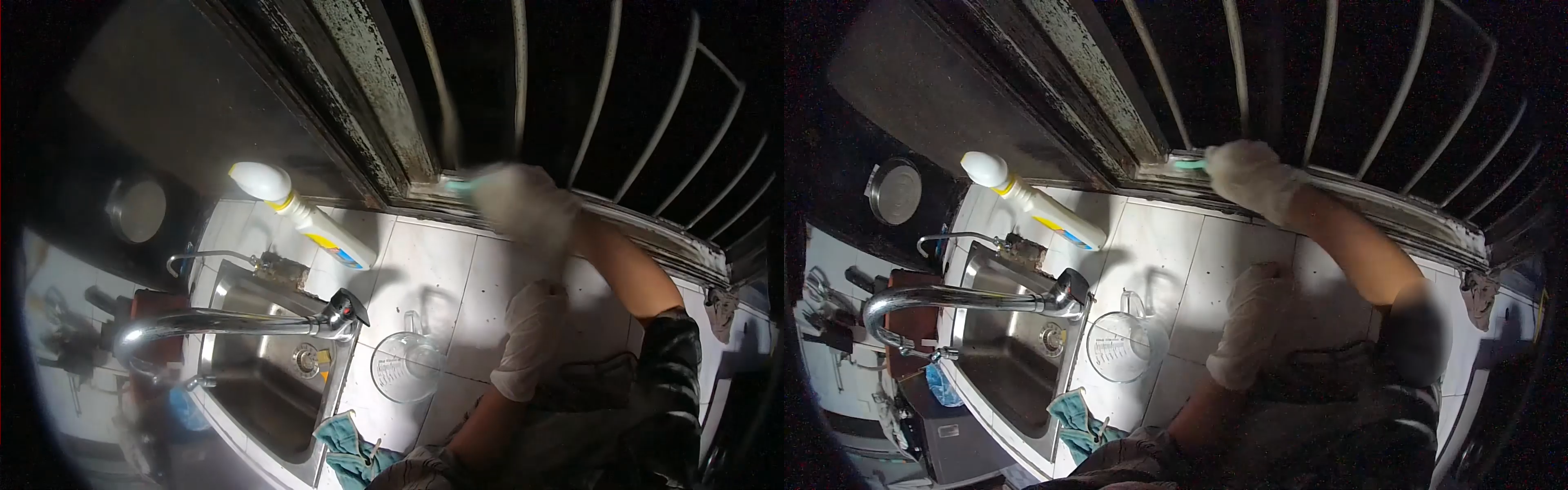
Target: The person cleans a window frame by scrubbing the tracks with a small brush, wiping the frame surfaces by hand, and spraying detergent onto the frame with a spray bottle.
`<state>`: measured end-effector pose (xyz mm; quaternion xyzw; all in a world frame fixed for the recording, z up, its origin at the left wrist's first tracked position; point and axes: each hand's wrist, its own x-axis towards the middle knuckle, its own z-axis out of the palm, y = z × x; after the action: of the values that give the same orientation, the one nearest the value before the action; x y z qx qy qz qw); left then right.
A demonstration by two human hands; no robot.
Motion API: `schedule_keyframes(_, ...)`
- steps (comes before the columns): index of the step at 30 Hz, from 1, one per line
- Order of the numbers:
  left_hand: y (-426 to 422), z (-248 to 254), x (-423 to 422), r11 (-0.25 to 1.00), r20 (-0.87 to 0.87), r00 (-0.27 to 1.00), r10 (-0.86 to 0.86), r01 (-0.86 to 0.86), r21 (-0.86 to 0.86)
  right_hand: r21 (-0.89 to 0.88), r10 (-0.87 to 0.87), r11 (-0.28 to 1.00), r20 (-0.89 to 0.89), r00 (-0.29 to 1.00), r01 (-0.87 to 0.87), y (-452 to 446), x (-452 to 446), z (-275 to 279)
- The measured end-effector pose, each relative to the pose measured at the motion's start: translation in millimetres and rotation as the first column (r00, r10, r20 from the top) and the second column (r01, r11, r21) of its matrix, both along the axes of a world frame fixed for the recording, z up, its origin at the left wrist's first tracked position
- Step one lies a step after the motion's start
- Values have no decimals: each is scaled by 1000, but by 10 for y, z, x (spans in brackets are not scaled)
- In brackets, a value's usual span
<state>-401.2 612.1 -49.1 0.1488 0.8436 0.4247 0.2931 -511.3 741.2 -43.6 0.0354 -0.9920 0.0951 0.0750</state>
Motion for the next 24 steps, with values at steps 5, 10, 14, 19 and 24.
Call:
schedule_keyframes(5, 22, -75, 4, 996, 17, 999, -39, 40, -85, 136, -99, 985, -32, 995, 102, -562, -164, 397)
schedule_keyframes(10, -4, -21, 7, 997, -7, 998, -62, 62, -45, 263, -55, 959, -188, 981, 104, -248, -118, -118)
schedule_keyframes(14, -1, -273, 52, 971, -164, 964, -208, 223, 82, -3, -150, 988, 106, 983, 151, -387, -196, 56)
schedule_keyframes(19, 11, -125, 33, 997, 24, 998, -63, 62, 35, 113, -144, 983, 11, 990, 142, -546, -80, 415)
schedule_keyframes(24, -8, -17, 67, 999, -7, 999, -34, 34, -15, -7, -114, 993, 7, 994, 114, -94, 181, 31)
